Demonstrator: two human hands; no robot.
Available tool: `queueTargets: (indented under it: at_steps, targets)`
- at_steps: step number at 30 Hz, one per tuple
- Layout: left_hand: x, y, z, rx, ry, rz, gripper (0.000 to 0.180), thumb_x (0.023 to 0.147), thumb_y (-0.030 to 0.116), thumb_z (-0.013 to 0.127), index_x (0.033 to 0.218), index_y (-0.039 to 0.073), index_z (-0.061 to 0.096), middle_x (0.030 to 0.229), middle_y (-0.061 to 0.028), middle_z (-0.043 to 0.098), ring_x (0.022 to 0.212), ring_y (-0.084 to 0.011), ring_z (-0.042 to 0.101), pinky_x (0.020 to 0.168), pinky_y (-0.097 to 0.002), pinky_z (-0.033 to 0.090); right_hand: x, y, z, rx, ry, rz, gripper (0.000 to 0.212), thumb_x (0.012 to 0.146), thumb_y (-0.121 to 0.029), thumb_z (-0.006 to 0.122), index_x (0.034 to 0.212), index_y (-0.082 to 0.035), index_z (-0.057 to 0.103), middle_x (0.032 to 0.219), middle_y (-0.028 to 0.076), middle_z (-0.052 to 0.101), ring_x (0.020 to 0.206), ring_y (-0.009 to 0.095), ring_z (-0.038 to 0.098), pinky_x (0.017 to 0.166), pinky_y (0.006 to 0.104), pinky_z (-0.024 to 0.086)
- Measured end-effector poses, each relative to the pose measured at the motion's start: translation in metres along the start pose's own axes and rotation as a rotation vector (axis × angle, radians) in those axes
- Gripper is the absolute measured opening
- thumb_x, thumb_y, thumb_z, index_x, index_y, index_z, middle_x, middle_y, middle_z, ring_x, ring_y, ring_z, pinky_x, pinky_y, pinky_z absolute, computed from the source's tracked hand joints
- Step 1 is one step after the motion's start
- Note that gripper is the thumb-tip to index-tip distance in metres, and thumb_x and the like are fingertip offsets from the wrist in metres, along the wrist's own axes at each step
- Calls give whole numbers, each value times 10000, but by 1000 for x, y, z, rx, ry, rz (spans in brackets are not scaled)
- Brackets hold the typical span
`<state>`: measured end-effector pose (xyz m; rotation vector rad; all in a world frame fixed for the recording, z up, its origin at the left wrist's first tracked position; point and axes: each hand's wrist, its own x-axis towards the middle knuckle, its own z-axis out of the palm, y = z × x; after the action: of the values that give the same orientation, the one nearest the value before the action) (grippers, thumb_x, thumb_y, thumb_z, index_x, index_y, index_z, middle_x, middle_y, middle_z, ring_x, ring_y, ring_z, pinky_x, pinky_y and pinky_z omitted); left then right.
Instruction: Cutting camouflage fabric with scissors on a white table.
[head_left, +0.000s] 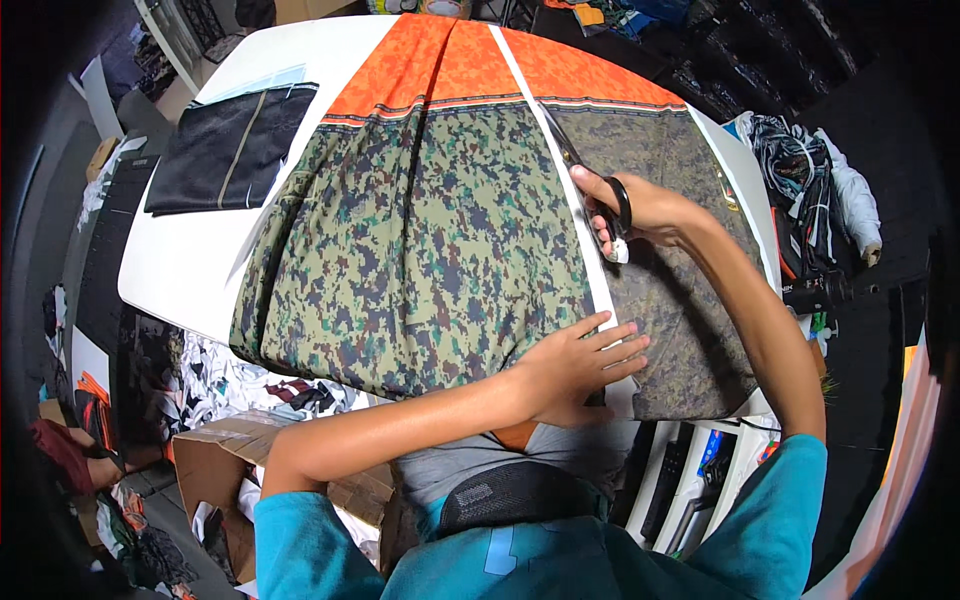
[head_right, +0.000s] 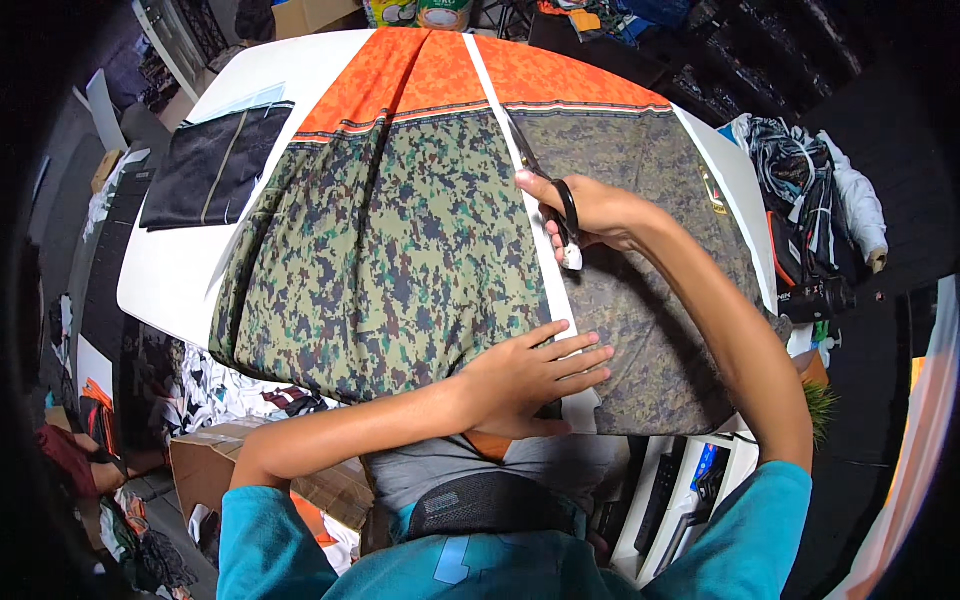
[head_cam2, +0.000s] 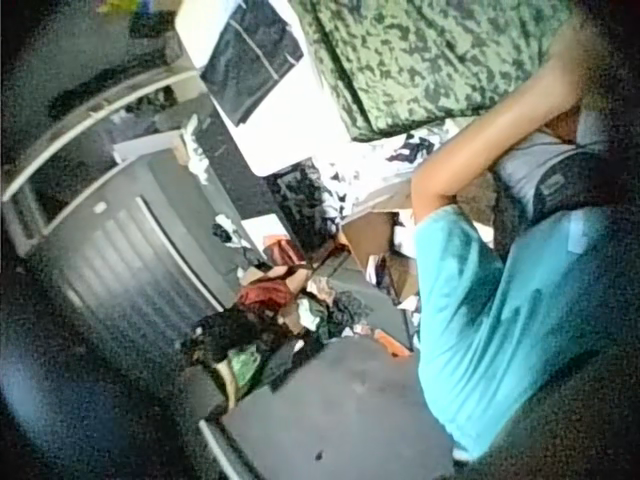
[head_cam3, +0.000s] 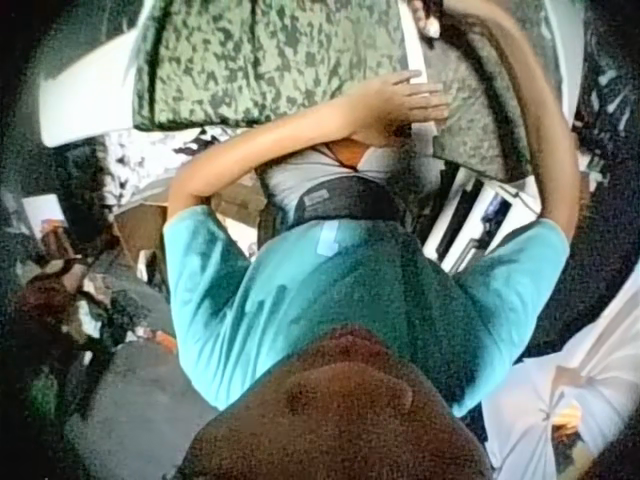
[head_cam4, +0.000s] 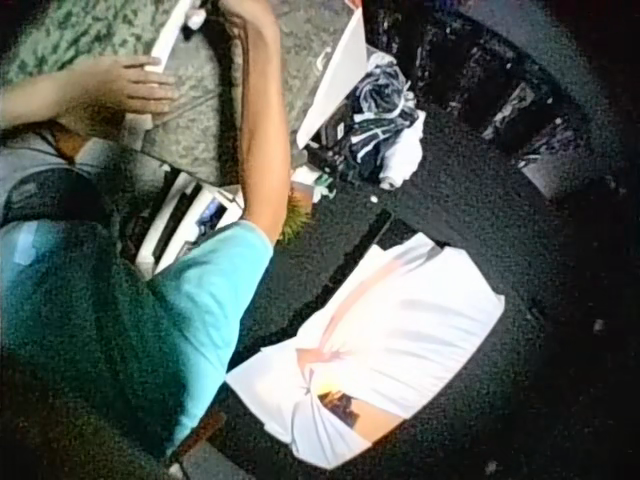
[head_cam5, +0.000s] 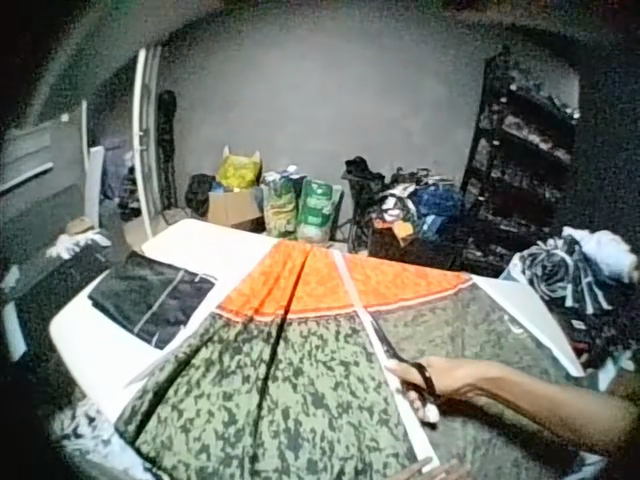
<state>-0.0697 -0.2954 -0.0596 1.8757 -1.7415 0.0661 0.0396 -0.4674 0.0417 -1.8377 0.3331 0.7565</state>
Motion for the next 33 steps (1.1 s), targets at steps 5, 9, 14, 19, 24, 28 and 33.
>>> queueTargets:
  at_steps: [5, 9, 14, 19, 24, 28, 33]
  targets:
    - [1, -1, 1, 5, -7, 2, 720, 882, 526, 529, 1442, 90, 408, 1536, -76, 358, 1432, -263, 295, 1181, -456, 204, 4, 3, -1, -24, -1, -33, 540, 968, -531, 528, 752, -36, 530, 592, 45, 501, 492, 144, 516, 465, 273, 461]
    - [0, -1, 1, -24, 1, -1, 719, 875, 518, 534, 1438, 87, 415, 1539, -80, 351, 1431, -265, 292, 1183, -461, 200, 5, 3, 3, -49, 32, -55, 536, 971, -518, 526, 742, -33, 534, 590, 45, 502, 482, 143, 508, 461, 273, 460]
    - [0, 0, 0, -35, -38, 2, 730, 864, 505, 542, 1438, 73, 414, 1545, -89, 341, 1437, -273, 281, 1184, -467, 199, 9, 4, 0, -13, 30, -45, 530, 975, -510, 526, 734, -38, 532, 590, 42, 500, 480, 140, 507, 456, 271, 452]
    - [0, 0, -1, -95, -19, -7, 738, 857, 496, 543, 1438, 60, 414, 1546, -98, 338, 1441, -279, 270, 1186, -468, 194, 15, 8, -2, 15, 29, -51, 519, 980, -494, 526, 733, -38, 530, 596, 42, 501, 477, 137, 504, 453, 264, 445]
    - [1, 0, -2, -105, -20, -11, 737, 863, 498, 534, 1440, 54, 416, 1548, -101, 334, 1444, -279, 265, 1186, -470, 194, 13, 8, -5, -47, 12, -87, 514, 985, -490, 519, 740, -38, 527, 610, 44, 506, 489, 135, 508, 456, 264, 442]
    - [1, 1, -3, -88, -23, -9, 732, 871, 501, 523, 1441, 54, 417, 1550, -102, 333, 1443, -278, 266, 1186, -470, 195, 9, 9, -5, -41, 7, -83, 512, 983, -499, 518, 754, -41, 526, 623, 45, 513, 500, 130, 512, 464, 262, 438]
    - [1, 0, -8, -65, -72, -8, 724, 876, 504, 516, 1445, 67, 416, 1555, -103, 327, 1448, -274, 262, 1187, -467, 190, -21, 24, -5, 97, -76, -37, 560, 980, -571, 473, 846, -30, 531, 685, 67, 542, 569, 168, 548, 541, 312, 480]
